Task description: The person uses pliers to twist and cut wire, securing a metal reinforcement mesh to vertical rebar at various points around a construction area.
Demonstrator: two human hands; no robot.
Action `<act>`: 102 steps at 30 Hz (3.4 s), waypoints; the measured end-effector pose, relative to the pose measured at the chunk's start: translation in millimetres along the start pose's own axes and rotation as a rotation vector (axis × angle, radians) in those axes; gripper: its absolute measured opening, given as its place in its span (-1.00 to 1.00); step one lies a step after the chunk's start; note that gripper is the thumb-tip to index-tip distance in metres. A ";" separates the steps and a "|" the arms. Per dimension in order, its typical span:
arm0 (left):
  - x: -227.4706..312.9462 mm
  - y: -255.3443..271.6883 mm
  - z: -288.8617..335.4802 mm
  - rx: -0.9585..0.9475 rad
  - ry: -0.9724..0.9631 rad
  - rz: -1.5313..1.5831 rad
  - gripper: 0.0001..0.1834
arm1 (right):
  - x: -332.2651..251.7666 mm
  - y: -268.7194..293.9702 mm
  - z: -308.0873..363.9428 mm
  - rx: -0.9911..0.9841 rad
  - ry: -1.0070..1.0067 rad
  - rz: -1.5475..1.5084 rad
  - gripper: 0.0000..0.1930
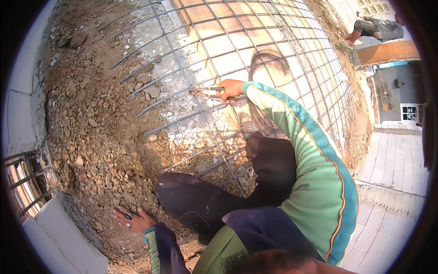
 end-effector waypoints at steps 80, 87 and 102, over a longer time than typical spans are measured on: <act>391.3 23.1 -66.5 -1.508 0.064 1.341 -0.78 | -3.9 19.9 97.9 0.558 0.540 -0.262 -0.75; 425.4 -13.1 -69.0 -1.159 0.090 1.252 -0.86 | -27.3 -17.3 63.3 0.487 0.925 0.766 -0.73; 513.9 -83.3 -146.5 -0.326 -0.039 0.544 -0.49 | -66.0 142.9 -185.1 0.481 0.845 1.303 -0.90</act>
Point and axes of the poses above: each hand's wrist, its own z-axis away from the middle knuckle, its own y-axis out of the back of the hand, x = y × z, the point moved 5 cm from there along -z, towards the middle knuckle, and after that the axes turned 7 degrees about y, right-handed, at the moved point
